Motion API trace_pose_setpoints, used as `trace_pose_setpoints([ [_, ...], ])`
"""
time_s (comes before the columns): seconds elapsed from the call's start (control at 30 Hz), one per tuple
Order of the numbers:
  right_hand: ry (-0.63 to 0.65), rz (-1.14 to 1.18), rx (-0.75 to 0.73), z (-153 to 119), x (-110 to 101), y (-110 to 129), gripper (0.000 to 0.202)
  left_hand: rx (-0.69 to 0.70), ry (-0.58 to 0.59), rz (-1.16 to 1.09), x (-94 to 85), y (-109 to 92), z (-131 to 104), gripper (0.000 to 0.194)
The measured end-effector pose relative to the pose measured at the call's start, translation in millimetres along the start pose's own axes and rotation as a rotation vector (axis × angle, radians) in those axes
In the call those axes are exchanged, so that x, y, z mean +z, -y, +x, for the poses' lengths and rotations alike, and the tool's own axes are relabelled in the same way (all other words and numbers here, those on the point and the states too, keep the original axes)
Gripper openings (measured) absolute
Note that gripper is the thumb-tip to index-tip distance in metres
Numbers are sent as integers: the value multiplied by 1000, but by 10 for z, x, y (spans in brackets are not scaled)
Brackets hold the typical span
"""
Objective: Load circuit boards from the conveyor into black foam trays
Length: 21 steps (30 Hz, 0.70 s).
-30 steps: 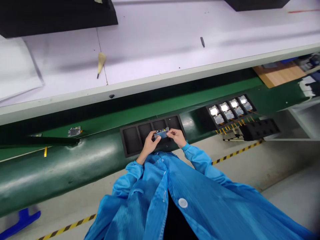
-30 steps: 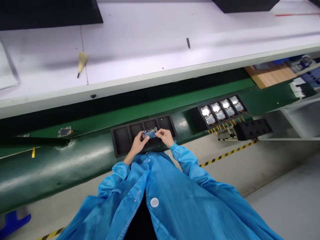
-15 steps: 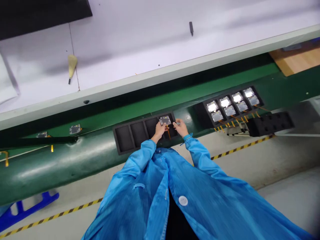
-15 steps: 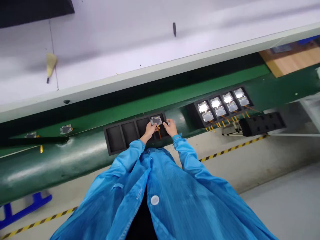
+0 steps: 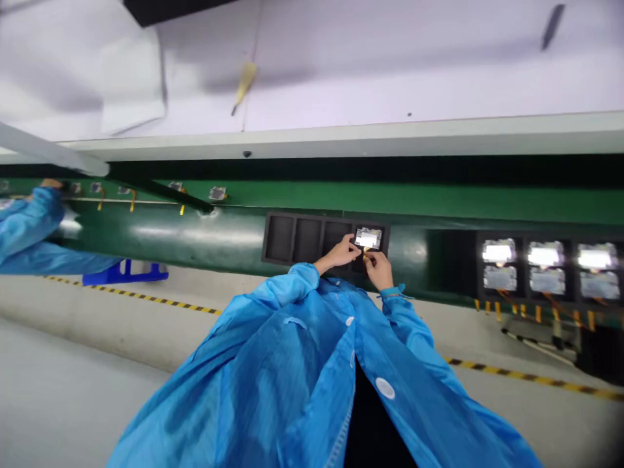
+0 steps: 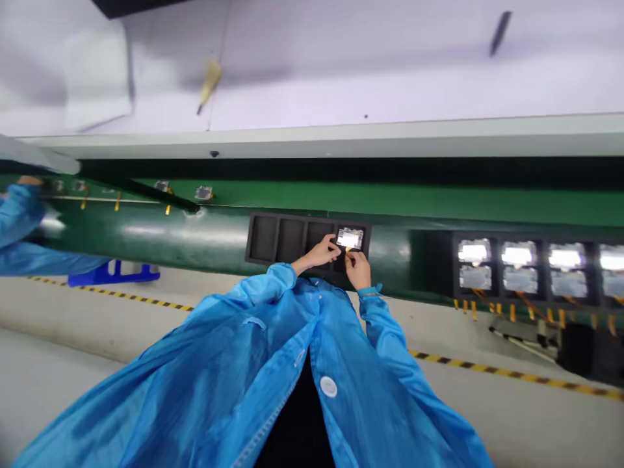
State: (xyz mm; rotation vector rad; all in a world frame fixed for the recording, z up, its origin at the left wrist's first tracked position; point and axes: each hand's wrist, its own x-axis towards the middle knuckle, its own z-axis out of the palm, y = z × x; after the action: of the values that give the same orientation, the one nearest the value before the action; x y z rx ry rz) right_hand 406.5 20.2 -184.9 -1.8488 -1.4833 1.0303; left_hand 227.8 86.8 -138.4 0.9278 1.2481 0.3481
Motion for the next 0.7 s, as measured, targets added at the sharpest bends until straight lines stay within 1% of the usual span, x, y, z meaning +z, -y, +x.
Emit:
trace_pose_setpoints([
  [0.03,4,-69,-1,41,12,20,27,7,35,5,-96,17,-73,65],
  [0.07,8,-136,14,76,28,48,26,10,71,-4,-210,31,-138,62],
  [0.1,12,-200,41,105,49,85,25,16,100,-22,-348,40,-191,55],
  [0.13,13,-259,78,127,76,130,25,33,111,-44,-518,44,-232,46],
  [0.17,8,-314,120,144,111,182,26,67,93,-71,-727,43,-261,37],
  [0.2,-7,-366,168,157,153,241,27,111,42,-102,-978,39,-282,29],
  [0.23,-32,-413,221,168,203,305,28,158,-37,-137,-1273,36,-298,23],
  [0.27,-66,-455,277,178,260,372,31,200,-141,-171,-1607,39,-314,19],
  [0.33,-152,-513,396,199,381,504,39,234,-394,-205,-2361,73,-364,14],
  [0.43,-290,-543,534,234,531,643,46,152,-803,-88,-3511,197,-474,8],
  [0.47,-328,-546,558,247,564,662,47,113,-901,-34,-3851,241,-504,8],
  [0.5,-359,-549,573,259,588,666,47,70,-964,16,-4154,278,-522,9],
  [0.53,-383,-553,580,272,605,657,46,20,-1000,78,-4417,302,-525,10],
  [0.57,-403,-559,583,285,616,637,44,-37,-1012,156,-4640,312,-511,11],
  [0.6,-420,-565,585,297,624,613,43,-99,-1007,244,-4822,307,-482,13],
  [0.63,-438,-572,588,307,631,590,42,-155,-995,336,-4966,288,-443,16],
  [0.7,-479,-584,602,317,649,573,40,-223,-960,471,-5148,216,-352,27],
])
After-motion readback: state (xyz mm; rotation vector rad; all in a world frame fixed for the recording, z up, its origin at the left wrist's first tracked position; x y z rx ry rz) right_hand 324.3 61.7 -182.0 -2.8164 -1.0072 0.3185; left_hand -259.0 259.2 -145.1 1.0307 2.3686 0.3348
